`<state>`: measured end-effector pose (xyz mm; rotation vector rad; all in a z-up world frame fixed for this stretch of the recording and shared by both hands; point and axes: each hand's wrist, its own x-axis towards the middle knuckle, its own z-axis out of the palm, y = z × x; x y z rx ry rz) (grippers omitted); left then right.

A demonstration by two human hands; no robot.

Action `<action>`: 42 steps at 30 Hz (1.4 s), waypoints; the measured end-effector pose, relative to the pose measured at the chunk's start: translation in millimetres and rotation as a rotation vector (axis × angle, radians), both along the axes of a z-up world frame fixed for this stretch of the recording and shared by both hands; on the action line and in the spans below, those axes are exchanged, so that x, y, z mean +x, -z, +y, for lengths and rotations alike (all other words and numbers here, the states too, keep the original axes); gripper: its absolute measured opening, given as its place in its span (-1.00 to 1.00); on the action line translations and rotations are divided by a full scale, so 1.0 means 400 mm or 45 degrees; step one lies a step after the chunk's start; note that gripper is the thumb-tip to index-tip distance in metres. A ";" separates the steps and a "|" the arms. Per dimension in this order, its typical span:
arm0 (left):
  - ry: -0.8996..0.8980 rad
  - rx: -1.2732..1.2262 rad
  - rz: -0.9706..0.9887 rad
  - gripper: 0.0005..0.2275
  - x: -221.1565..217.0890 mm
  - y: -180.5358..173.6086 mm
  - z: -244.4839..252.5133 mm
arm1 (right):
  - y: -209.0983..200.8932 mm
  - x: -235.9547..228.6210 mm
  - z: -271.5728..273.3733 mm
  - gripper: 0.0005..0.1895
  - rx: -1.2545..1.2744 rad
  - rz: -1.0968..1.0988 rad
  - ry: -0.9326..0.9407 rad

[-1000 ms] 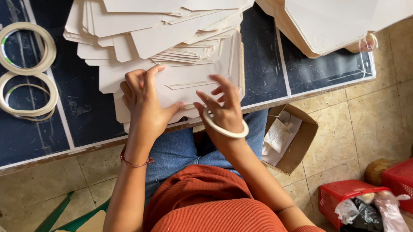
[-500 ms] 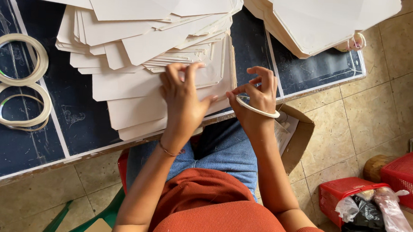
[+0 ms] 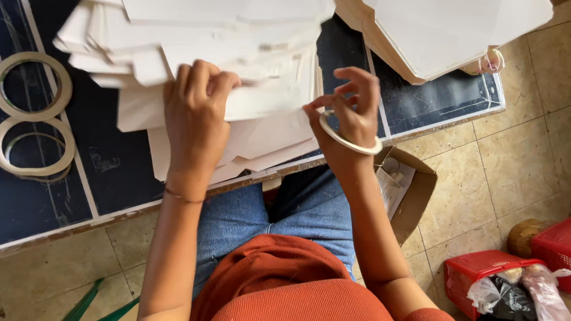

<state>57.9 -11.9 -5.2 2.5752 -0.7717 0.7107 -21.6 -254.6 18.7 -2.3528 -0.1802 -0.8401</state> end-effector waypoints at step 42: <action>-0.207 -0.372 0.969 -0.12 -0.159 0.028 0.047 | 0.057 -0.099 0.193 -0.95 -0.033 0.260 -0.051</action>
